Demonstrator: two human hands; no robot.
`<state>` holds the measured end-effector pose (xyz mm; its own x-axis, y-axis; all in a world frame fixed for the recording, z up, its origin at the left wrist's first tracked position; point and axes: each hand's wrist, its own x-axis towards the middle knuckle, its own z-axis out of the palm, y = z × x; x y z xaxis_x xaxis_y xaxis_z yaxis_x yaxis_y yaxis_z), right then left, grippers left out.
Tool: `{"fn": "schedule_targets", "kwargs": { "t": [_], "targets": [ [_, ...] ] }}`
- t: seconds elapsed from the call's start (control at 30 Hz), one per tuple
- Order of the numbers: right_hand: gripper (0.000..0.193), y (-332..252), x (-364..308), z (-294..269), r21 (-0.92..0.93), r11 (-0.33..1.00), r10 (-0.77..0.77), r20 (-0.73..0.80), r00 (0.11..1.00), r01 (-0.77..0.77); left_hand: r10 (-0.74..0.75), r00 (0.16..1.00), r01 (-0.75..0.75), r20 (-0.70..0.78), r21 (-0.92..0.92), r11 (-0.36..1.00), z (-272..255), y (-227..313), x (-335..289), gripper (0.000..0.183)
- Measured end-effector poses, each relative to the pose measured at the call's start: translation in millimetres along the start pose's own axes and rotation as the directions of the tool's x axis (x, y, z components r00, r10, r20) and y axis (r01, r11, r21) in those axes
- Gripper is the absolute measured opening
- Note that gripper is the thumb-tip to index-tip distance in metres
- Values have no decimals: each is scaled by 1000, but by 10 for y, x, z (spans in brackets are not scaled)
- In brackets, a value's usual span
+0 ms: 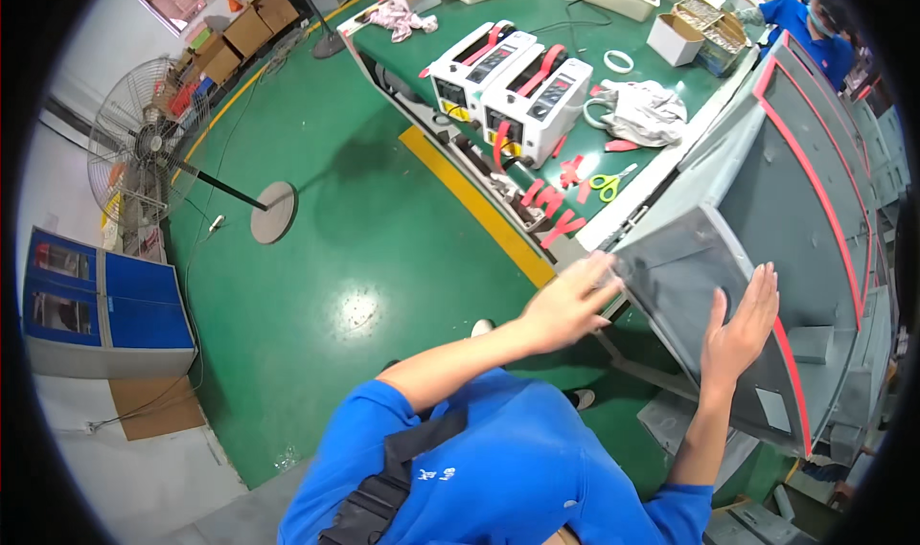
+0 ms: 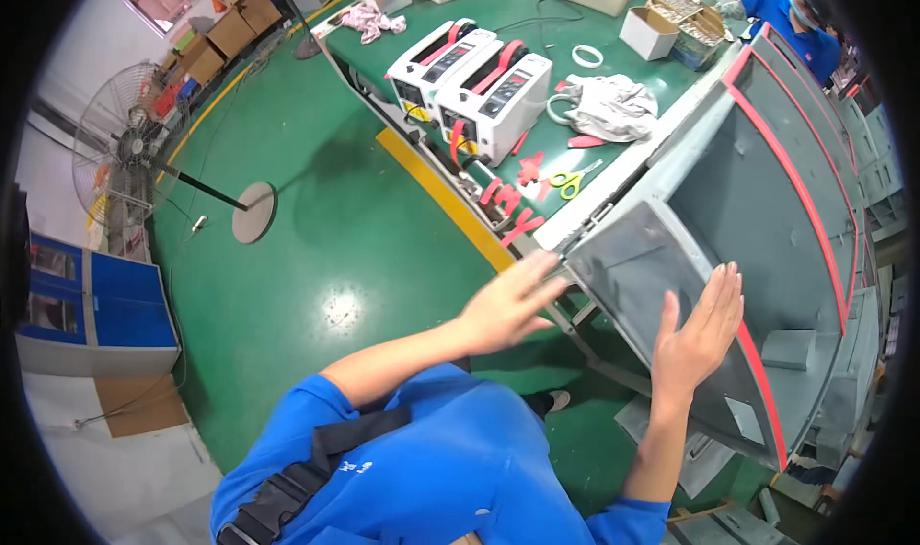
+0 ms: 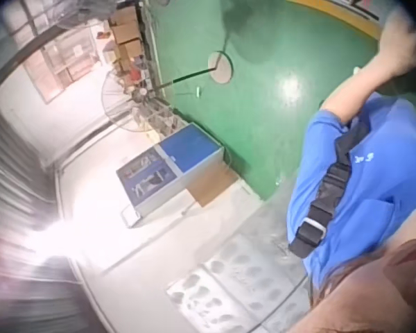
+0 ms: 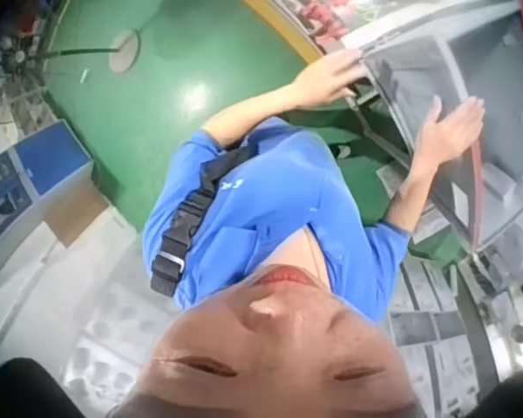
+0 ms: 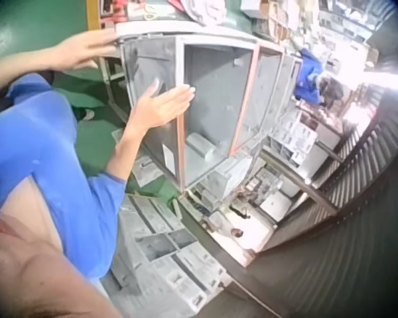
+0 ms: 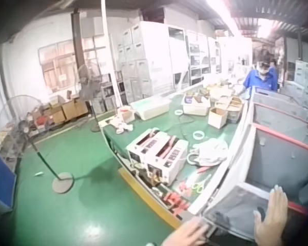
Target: The person applies red tape to the edges of a metal cabinet using a tape dispenser. They then walk to a storage area, retrieve a new roll of red tape from a box, and return to the workstation to load the new roll into the dispenser.
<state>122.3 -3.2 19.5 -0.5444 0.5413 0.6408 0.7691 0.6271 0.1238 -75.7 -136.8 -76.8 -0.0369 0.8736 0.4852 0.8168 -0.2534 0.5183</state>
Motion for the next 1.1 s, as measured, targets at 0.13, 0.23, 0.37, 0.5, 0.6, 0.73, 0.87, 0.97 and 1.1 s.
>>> {"fn": "schedule_targets", "kwargs": {
  "t": [0.13,0.23,0.37,0.5,0.6,0.73,0.87,0.97,1.1],
  "targets": [
    [56,-385,271,123,-41,999,9,-17,1000,-9,-260,964,256,49,86,963,-336,-804,-598,56],
    [56,-550,418,224,-27,999,-32,24,999,32,-379,919,370,110,97,924,-437,-1139,-769,52],
    [56,-482,344,211,33,999,21,108,994,-25,-495,856,493,146,57,868,-527,-1444,-804,51],
    [56,67,-133,61,-159,984,86,25,996,-81,-580,808,580,106,32,814,-726,-1857,-733,51],
    [51,647,-584,-114,-215,947,237,-34,971,-239,-620,783,622,49,-34,782,-836,-2210,-562,50],
    [49,1362,-1123,-289,-317,801,503,-105,858,-509,-566,816,559,-118,-95,824,-971,-2631,-231,45],
    [45,1926,-1563,-432,-237,654,686,-214,696,-718,-508,800,486,-320,-153,861,-1210,-2987,170,36],
    [46,1943,-1860,-390,-219,406,818,-345,460,-887,-466,779,453,-419,-136,881,-1446,-3260,518,33],
    [45,747,-2158,247,-568,-122,959,-278,50,-814,-450,785,404,-425,-200,893,-1729,-3689,945,35]
  ]
}}
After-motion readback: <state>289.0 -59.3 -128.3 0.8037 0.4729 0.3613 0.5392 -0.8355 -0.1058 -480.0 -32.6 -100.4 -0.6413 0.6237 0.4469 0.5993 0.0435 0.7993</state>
